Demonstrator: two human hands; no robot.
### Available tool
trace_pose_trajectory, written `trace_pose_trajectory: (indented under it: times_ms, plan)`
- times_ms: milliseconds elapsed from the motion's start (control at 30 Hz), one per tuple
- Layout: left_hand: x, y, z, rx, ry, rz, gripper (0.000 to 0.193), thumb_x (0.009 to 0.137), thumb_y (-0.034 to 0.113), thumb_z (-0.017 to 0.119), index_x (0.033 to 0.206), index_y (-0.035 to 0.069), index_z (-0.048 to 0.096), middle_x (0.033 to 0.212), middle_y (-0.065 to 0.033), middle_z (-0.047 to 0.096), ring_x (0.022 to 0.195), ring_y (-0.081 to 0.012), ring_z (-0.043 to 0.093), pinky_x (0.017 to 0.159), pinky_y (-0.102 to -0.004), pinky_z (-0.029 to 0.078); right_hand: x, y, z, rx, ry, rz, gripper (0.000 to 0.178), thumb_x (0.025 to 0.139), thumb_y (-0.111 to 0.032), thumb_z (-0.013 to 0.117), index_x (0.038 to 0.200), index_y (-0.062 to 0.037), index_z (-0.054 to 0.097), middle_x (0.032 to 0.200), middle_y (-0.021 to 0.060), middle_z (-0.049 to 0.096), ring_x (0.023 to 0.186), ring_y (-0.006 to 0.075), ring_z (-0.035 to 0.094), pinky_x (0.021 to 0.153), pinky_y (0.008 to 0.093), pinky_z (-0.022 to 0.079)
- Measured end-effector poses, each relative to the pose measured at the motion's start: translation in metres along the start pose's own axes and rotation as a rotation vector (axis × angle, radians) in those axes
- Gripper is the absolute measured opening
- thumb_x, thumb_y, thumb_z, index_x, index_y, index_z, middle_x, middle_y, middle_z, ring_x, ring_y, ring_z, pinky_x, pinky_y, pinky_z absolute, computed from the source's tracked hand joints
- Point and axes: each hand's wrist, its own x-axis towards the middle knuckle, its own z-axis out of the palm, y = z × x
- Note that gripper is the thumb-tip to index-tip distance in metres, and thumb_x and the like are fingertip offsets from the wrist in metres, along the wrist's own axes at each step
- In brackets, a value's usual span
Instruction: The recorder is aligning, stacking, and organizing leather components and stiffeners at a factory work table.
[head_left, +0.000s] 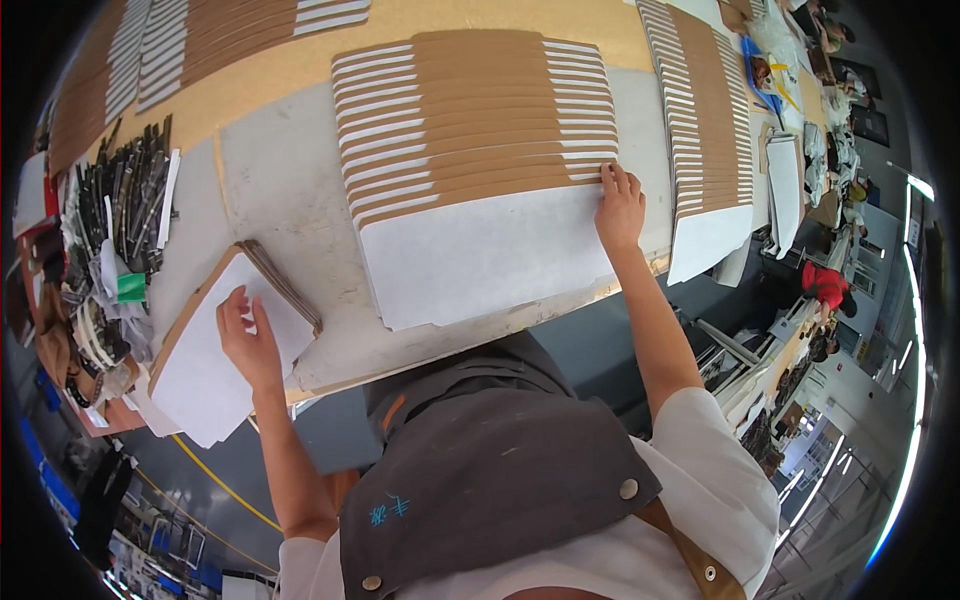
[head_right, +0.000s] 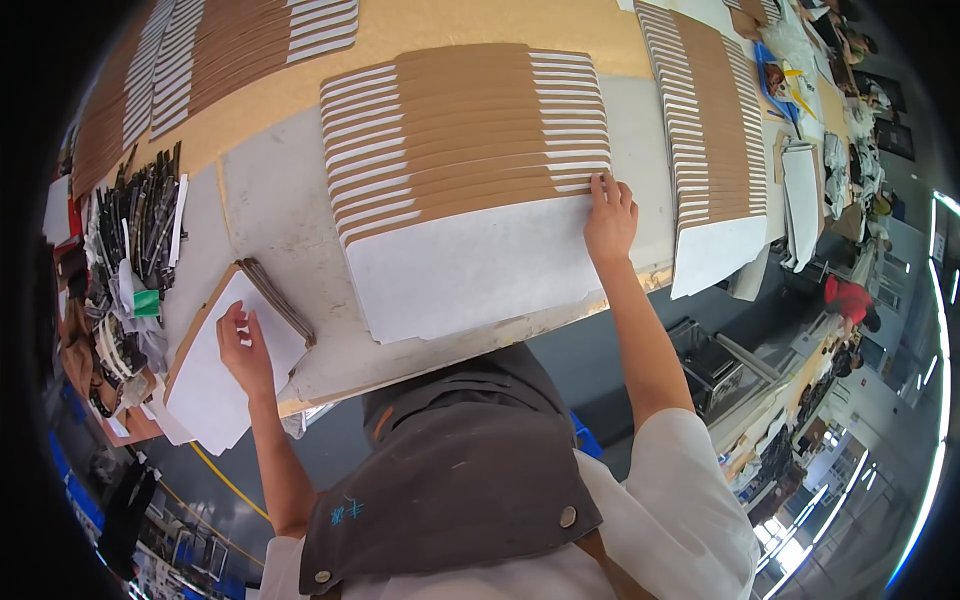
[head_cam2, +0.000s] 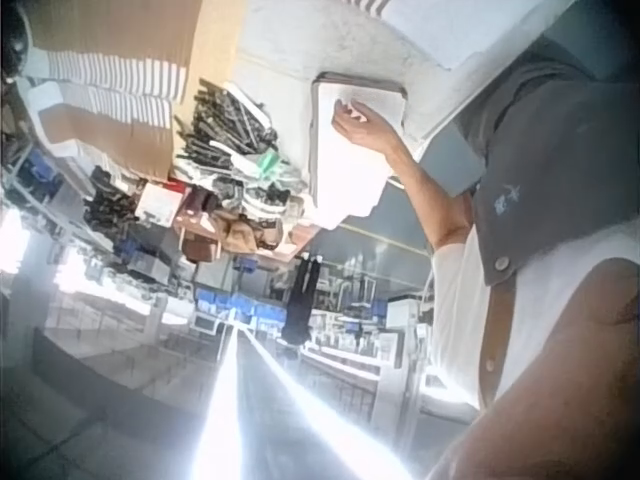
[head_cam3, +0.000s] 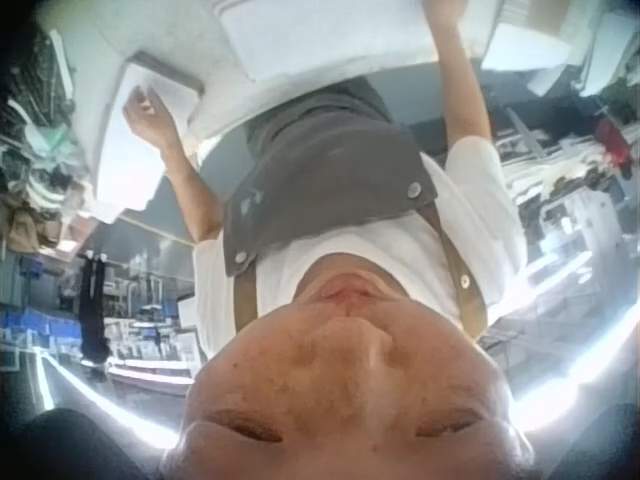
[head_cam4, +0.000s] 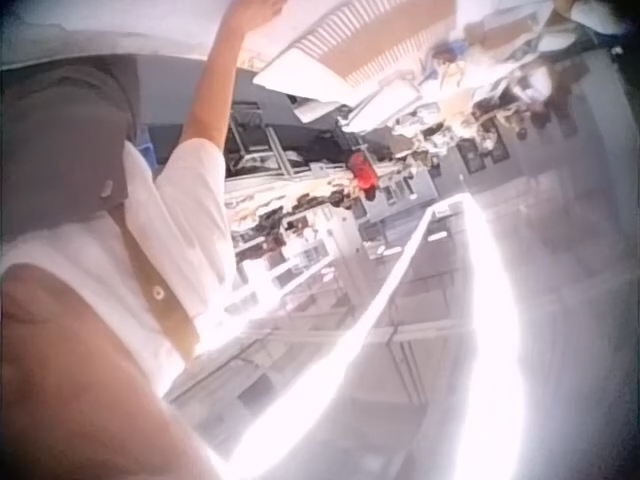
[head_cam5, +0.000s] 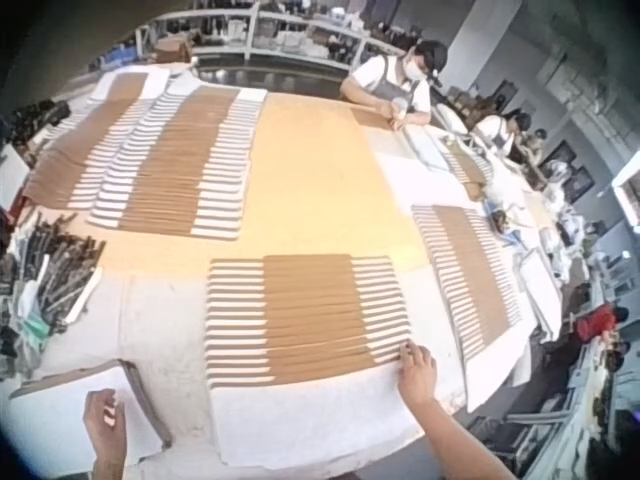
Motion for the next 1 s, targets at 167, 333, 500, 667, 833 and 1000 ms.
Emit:
trace_pose_trajectory:
  times_ms: [167, 333, 500, 667, 833, 1000]
  plan:
    - [-0.004, -0.029, -0.019, 0.114, 0.015, -0.013, 0.025, 0.083, 0.004, 0.059, 0.108, 0.004, 0.056, 0.098, -0.0112, 0.055, 0.086, -0.0235, 0.053, 0.07, -0.0324, 0.045, -0.004, -0.003, 0.008, -0.105, -0.036, -0.029, 0.051, 0.078, -0.004, 0.052, 0.128, -0.0055, 0.043, 0.133, 0.0075, 0.043, 0.118, 0.0243, 0.041, 0.093, 0.038, 0.037]
    - [-0.004, -0.058, -0.022, 0.266, 0.082, 0.146, 0.033, 0.083, 0.006, 0.059, 0.114, 0.004, 0.053, 0.112, -0.016, 0.051, 0.104, -0.0321, 0.048, 0.085, -0.0396, 0.041, -0.006, -0.007, 0.015, -0.146, -0.016, 0.002, 0.051, 0.078, -0.004, 0.051, 0.129, -0.005, 0.042, 0.134, 0.0085, 0.041, 0.119, 0.026, 0.04, 0.094, 0.0383, 0.036]
    - [-0.001, -0.058, -0.021, 0.245, 0.012, 0.144, 0.035, 0.081, 0.007, 0.06, 0.115, 0.003, 0.052, 0.116, -0.0168, 0.05, 0.107, -0.0337, 0.047, 0.089, -0.0424, 0.038, 0.017, -0.028, -0.009, 0.074, 0.025, -0.137, 0.051, 0.075, -0.002, 0.053, 0.125, -0.0089, 0.046, 0.126, 0.0092, 0.046, 0.113, 0.0291, 0.044, 0.093, 0.0417, 0.037]
    - [0.01, -0.003, 0.011, 0.053, -0.11, 0.253, 0.032, 0.078, 0.004, 0.06, 0.11, 0.002, 0.055, 0.111, -0.0138, 0.053, 0.105, -0.0322, 0.047, 0.09, -0.0421, 0.037, 0.04, -0.024, -0.015, 0.347, 0.02, -0.248, 0.03, 0.074, -0.003, 0.058, 0.104, -0.0096, 0.056, 0.106, 0.0052, 0.053, 0.097, 0.0282, 0.051, 0.083, 0.041, 0.044]
    - [0.024, 0.066, 0.074, -0.126, -0.272, 0.458, 0.035, 0.071, 0.002, 0.064, 0.105, 0.003, 0.057, 0.105, -0.0112, 0.055, 0.101, -0.0307, 0.049, 0.087, -0.0402, 0.038, 0.057, -0.019, -0.022, 0.466, -0.135, -0.295, 0.022, 0.073, -0.003, 0.061, 0.094, -0.0092, 0.057, 0.1, 0.0048, 0.054, 0.097, 0.027, 0.051, 0.078, 0.0389, 0.045]
    - [0.031, 0.136, 0.139, -0.201, -0.348, 0.586, 0.033, 0.071, 0.004, 0.065, 0.103, 0.003, 0.058, 0.103, -0.009, 0.055, 0.1, -0.0286, 0.049, 0.085, -0.0393, 0.039, 0.067, -0.016, -0.02, 0.556, -0.144, -0.402, 0.018, 0.071, -0.003, 0.063, 0.088, -0.0083, 0.057, 0.096, 0.0054, 0.054, 0.095, 0.0269, 0.051, 0.08, 0.0382, 0.045]
